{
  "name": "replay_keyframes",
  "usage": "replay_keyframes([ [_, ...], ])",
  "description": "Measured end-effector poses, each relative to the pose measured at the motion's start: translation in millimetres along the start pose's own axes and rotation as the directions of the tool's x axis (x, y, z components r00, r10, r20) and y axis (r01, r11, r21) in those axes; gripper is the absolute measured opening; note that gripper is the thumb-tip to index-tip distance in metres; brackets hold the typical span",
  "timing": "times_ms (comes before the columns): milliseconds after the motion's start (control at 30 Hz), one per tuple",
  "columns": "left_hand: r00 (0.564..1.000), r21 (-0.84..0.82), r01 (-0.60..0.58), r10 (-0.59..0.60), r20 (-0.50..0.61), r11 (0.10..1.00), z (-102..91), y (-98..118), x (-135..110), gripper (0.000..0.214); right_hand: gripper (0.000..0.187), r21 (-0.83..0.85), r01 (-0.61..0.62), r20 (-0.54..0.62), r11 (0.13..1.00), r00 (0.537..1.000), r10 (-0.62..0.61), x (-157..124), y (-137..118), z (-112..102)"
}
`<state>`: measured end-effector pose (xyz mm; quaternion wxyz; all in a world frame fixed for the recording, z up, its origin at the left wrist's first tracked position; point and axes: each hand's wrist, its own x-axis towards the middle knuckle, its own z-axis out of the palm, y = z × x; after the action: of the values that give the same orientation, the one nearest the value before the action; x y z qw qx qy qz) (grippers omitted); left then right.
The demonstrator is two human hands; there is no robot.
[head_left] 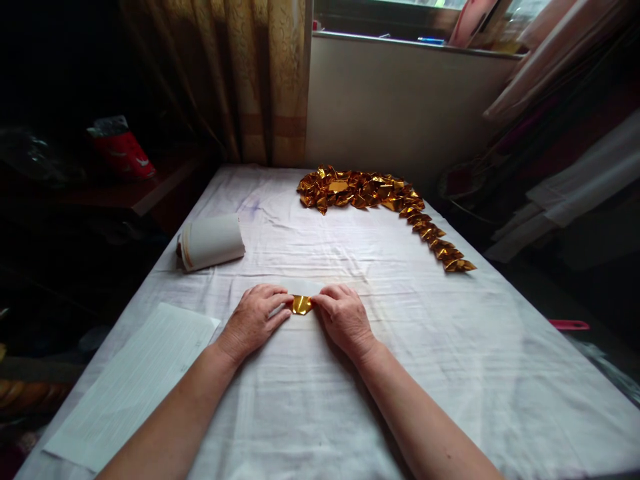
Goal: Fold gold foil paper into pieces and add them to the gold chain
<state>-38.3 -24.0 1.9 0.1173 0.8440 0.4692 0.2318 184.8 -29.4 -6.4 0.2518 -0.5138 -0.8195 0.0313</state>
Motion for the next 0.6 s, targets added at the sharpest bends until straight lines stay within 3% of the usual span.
replay_keyframes([
  [200, 0.998, 0.082, -0.05, 0.052, -0.026, 0.995, 1.6, -2.6, 4.8, 0.02, 0.02, 0.017, 0.011, 0.084, 1.0, 0.996, -0.013, -2.6, -9.3, -13.3],
  [433, 0.999, 0.128, -0.05, 0.051, -0.005, 0.991, 2.3, 1.0, 7.4, 0.021, 0.024, 0.048, -0.009, 0.07, 0.999, 0.998, 0.005, -1.9, -10.8, -11.2],
  [600, 0.998, 0.13, -0.036, 0.042, -0.048, 0.991, 5.1, 5.9, 9.6, 0.029, 0.02, 0.033, -0.003, 0.061, 0.999, 0.998, 0.001, -0.4, -8.0, -7.2],
])
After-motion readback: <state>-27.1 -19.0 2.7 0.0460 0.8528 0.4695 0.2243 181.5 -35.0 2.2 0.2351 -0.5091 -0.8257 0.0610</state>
